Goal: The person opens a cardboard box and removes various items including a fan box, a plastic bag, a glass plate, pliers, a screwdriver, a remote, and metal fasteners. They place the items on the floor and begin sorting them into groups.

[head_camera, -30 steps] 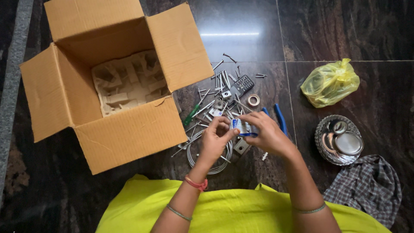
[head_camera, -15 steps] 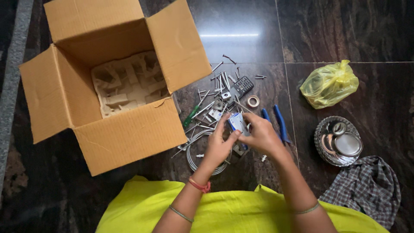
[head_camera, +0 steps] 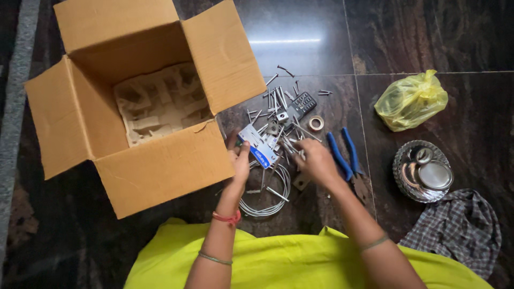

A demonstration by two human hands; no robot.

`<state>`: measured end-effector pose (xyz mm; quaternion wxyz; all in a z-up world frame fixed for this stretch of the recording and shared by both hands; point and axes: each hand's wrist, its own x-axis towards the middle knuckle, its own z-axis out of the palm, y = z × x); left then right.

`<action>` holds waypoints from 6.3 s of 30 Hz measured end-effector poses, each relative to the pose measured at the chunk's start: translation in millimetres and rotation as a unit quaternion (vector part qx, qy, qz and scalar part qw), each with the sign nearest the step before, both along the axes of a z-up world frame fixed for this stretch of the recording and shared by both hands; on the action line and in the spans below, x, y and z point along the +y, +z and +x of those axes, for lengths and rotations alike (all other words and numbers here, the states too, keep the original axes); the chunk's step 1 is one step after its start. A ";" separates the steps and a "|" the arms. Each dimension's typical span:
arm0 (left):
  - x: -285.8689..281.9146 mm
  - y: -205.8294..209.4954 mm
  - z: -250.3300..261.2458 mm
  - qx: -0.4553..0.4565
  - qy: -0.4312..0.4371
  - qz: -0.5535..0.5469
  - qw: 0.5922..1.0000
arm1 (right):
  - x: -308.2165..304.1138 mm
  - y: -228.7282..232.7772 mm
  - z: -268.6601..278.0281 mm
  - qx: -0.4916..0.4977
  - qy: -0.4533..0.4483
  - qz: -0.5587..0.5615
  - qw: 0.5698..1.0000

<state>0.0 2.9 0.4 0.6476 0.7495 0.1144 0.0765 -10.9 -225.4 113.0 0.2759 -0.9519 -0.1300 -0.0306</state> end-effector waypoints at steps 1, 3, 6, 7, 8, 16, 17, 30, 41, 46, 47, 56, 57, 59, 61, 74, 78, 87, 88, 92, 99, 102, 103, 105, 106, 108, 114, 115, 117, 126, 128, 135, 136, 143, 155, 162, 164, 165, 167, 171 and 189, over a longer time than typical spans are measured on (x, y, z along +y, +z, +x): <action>2.3 0.4 0.3 -0.008 -0.002 0.106 0.994 | 3.3 -7.4 1.8 -0.022 0.006 -0.009 1.000; 4.1 0.5 1.3 -0.045 -0.002 0.088 0.995 | 16.3 -21.2 5.8 -0.066 0.017 -0.027 0.997; 6.1 -0.4 7.6 -0.076 0.010 0.077 0.994 | 37.5 -33.0 17.9 -0.091 0.004 -0.029 0.995; 6.4 -1.2 8.3 -0.081 0.016 0.076 0.994 | 45.0 -35.6 19.1 -0.096 -0.001 -0.038 0.995; 8.5 -1.4 8.2 -0.071 0.018 0.072 0.995 | 53.0 -37.7 20.4 -0.102 -0.005 -0.046 0.994; 7.9 3.0 6.9 -0.055 0.056 0.068 0.995 | 60.5 -55.8 38.2 -0.100 -0.057 -0.103 0.988; 9.1 3.6 7.1 -0.057 0.054 0.078 0.994 | 54.5 -57.9 42.1 -0.108 -0.067 -0.098 0.987; 4.1 1.8 8.4 -0.058 0.032 0.054 0.996 | 33.7 -58.2 41.2 -0.123 -0.015 -0.037 0.992; 3.2 3.7 6.7 -0.056 0.001 0.103 0.993 | 46.5 -49.4 33.1 -0.081 -0.064 -0.100 0.990; 1.4 10.4 5.9 -0.052 0.005 0.120 0.991 | 50.4 -51.3 29.6 -0.041 -0.040 -0.092 0.994; 1.9 11.5 5.3 -0.054 0.006 0.132 0.990 | 52.4 -53.4 29.5 -0.046 -0.044 -0.092 0.994; 5.4 1.5 1.5 -0.066 0.012 0.163 0.984 | 29.7 -47.3 31.2 0.034 -0.097 0.079 0.992; 4.1 0.3 2.0 -0.083 0.017 0.197 0.977 | 27.5 -40.5 30.2 0.071 -0.109 0.115 0.985; -2.1 0.0 1.4 -0.064 0.002 0.133 0.989 | 15.1 -21.0 19.7 0.160 -0.120 0.181 0.963; -15.4 3.8 0.1 0.010 -0.043 -0.067 0.997 | 0.0 1.8 3.8 0.223 -0.136 0.218 0.941; -99.8 52.3 -64.7 0.125 -0.182 -0.290 0.931 | -25.2 60.2 -74.2 0.040 -0.121 0.116 0.985; -98.8 53.6 -65.4 0.108 -0.167 -0.295 0.935 | -12.2 70.1 -77.3 0.037 -0.091 0.010 0.995; -102.8 50.2 -67.3 0.105 -0.197 -0.331 0.917 | -13.1 69.9 -80.6 0.015 -0.069 0.001 0.998; -103.4 51.0 -69.0 0.103 -0.210 -0.328 0.915 | -13.7 69.1 -80.2 0.017 -0.073 -0.004 0.997; -109.2 58.8 -77.3 0.088 -0.308 -0.383 0.867 | -29.4 74.3 -75.2 0.096 -0.103 -0.029 0.990; -125.4 84.1 -107.6 0.106 -0.393 -0.288 0.867 | -119.1 102.2 -76.3 0.192 -0.125 -0.076 0.971; -137.2 89.5 -113.0 0.117 -0.406 -0.266 0.866 | -185.8 105.6 -72.9 0.135 -0.184 -0.081 0.970; -143.3 89.1 -113.4 0.118 -0.406 -0.257 0.869 | -210.0 102.3 -72.6 0.129 -0.223 -0.089 0.962; -156.8 86.3 -111.3 0.137 -0.396 -0.262 0.869 | -259.2 94.2 -74.0 0.112 -0.265 -0.109 0.951; -163.5 83.3 -109.1 0.147 -0.389 -0.263 0.870 | -279.4 84.5 -73.0 0.101 -0.268 -0.116 0.951; -189.7 75.9 -99.1 0.133 -0.382 -0.281 0.870 | -309.0 56.7 -70.8 0.103 -0.279 -0.087 0.951; -269.3 35.5 -68.9 0.189 -0.352 -0.265 0.878 | -357.2 -16.7 -65.2 0.184 -0.337 -0.012 0.923; -280.9 26.8 -65.6 0.205 -0.348 -0.271 0.874 | -358.4 -25.9 -64.0 0.195 -0.336 -0.004 0.922; -301.3 11.0 -66.9 0.199 -0.361 -0.232 0.881 | -362.1 -36.6 -64.2 0.226 -0.349 0.027 0.909; -350.8 4.5 -73.8 0.249 -0.373 -0.155 0.880 | -347.8 -53.9 -55.9 0.239 -0.307 -0.022 0.921; -357.0 7.5 -74.1 0.241 -0.374 -0.152 0.883 | -345.9 -56.2 -54.6 0.235 -0.306 -0.035 0.922; -374.4 -1.7 -76.2 0.226 -0.382 -0.191 0.876 | -351.3 -68.3 -52.9 0.235 -0.307 -0.028 0.922; -375.6 -4.0 -77.5 0.214 -0.384 -0.205 0.875 | -353.4 -70.1 -53.1 0.229 -0.300 -0.031 0.926; -379.9 -13.7 -77.1 0.223 -0.377 -0.228 0.870 | -363.0 -71.9 -50.4 0.261 -0.317 -0.057 0.910; -333.2 17.3 -72.7 0.268 -0.348 -0.174 0.881 | -324.6 3.2 -55.6 0.273 -0.385 -0.083 0.878; -201.2 12.2 -77.1 0.222 -0.324 -0.163 0.905 | -232.3 51.6 -50.9 0.084 -0.195 -0.163 0.963; -152.5 16.7 -78.4 0.187 -0.318 -0.116 0.922 | -195.1 49.2 -49.6 0.074 -0.122 -0.181 0.973; -130.3 20.2 -79.2 0.173 -0.312 -0.121 0.926 | -176.5 46.0 -48.2 0.078 -0.094 -0.180 0.976; -89.9 28.2 -82.7 0.144 -0.299 -0.129 0.934 | -144.9 37.2 -43.3 0.086 -0.039 -0.176 0.980; -37.4 37.8 -86.7 0.126 -0.235 -0.136 0.954 | -101.2 12.5 -23.2 0.052 -0.043 -0.079 0.995; -25.2 27.8 -46.4 0.153 -0.155 -0.109 0.970 | -2.7 -47.3 -13.1 0.056 -0.002 -0.184 0.981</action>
